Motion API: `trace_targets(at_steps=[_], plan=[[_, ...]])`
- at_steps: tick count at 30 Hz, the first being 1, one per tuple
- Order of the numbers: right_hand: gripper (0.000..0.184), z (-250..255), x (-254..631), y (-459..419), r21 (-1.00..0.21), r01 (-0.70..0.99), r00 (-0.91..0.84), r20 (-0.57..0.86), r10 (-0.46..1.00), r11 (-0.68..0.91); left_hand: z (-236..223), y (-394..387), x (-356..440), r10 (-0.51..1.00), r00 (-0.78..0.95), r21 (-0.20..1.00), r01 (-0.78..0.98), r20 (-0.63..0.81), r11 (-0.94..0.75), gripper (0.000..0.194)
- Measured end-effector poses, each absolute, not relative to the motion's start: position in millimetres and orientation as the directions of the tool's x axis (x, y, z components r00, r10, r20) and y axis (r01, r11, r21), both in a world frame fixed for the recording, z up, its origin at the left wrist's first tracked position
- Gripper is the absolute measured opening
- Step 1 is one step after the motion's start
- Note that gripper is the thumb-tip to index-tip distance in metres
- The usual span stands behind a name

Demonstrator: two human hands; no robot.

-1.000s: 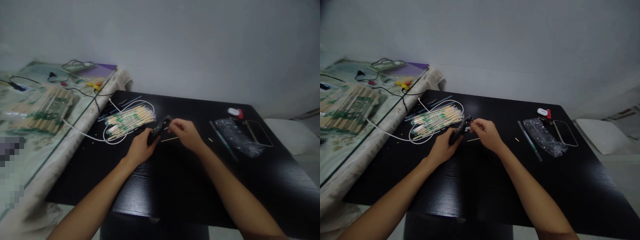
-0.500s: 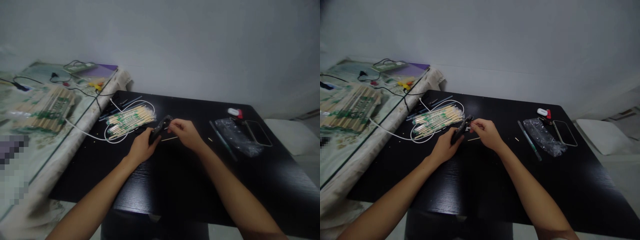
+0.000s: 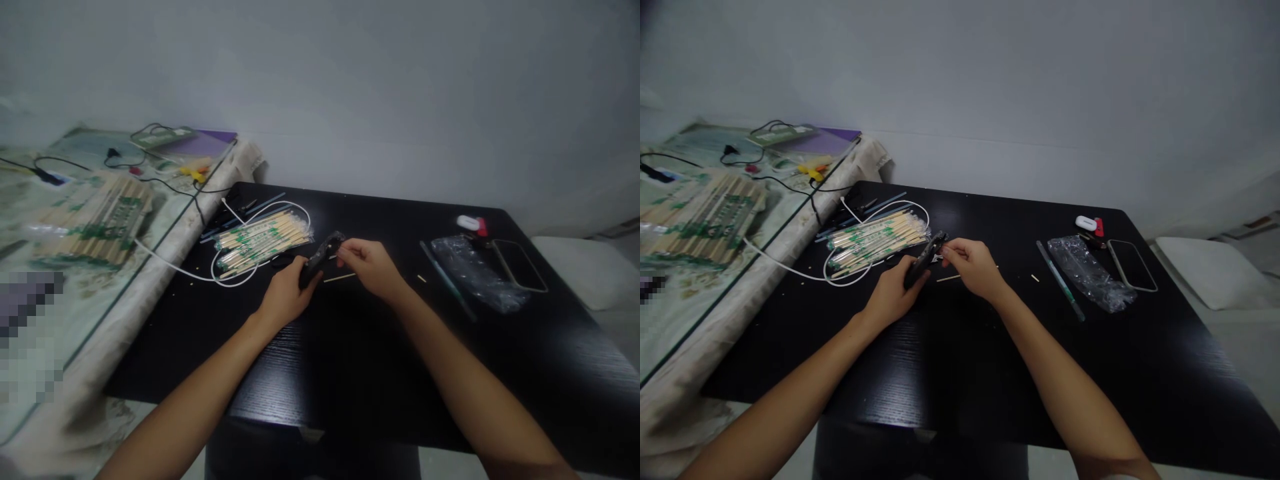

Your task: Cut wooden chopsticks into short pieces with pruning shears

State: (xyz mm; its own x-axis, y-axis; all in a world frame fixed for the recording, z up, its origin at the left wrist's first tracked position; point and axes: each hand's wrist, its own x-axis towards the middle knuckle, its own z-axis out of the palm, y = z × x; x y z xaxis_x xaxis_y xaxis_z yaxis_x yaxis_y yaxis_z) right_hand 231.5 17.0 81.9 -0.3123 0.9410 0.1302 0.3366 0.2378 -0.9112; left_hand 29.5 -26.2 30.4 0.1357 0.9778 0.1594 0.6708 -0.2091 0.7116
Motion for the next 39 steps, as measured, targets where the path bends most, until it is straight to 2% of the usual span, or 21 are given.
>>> trace_targets(at_steps=[5, 10, 16, 20, 25, 32, 39], plan=[[0.027, 78.1, 230.2, 17.9, -0.915, 0.335, -0.297, 0.123, 0.947, 0.224, 29.0, -26.1, 30.6, 0.983, 0.134, 0.707, 0.683, 0.125, -0.183, 0.016], [0.029, 74.7, 229.6, 18.5, -0.916, 0.337, -0.286, 0.121, 0.95, 0.218, 28.8, -25.4, 30.4, 0.987, 0.135, 0.669, 0.727, 0.084, -0.156, 0.001], [0.029, 73.6, 230.3, 19.5, -0.921, 0.33, -0.285, 0.111, 0.952, 0.207, 25.5, -24.3, 28.7, 0.986, 0.148, 0.641, 0.751, 0.072, -0.16, 0.005], [0.023, 67.9, 228.5, 21.2, -0.961, 0.239, -0.257, 0.072, 0.964, 0.135, 24.6, -23.2, 28.0, 0.987, 0.141, 0.634, 0.757, 0.083, -0.161, 0.002], [0.035, 60.8, 224.6, 19.9, -0.978, 0.161, -0.198, 0.103, 0.975, 0.136, 23.7, -21.7, 26.1, 0.985, 0.128, 0.653, 0.737, 0.117, -0.174, 0.004], [0.02, 64.8, 226.9, 18.0, -0.964, 0.172, -0.233, 0.158, 0.96, 0.201, 23.0, -21.2, 22.9, 0.977, 0.143, 0.656, 0.724, 0.157, -0.212, 0.009], [0.014, 70.3, 230.3, 19.4, -0.948, 0.206, -0.306, 0.174, 0.936, 0.243, 29.4, -21.9, 22.7, 0.969, 0.163, 0.67, 0.7, 0.186, -0.246, 0.012]])
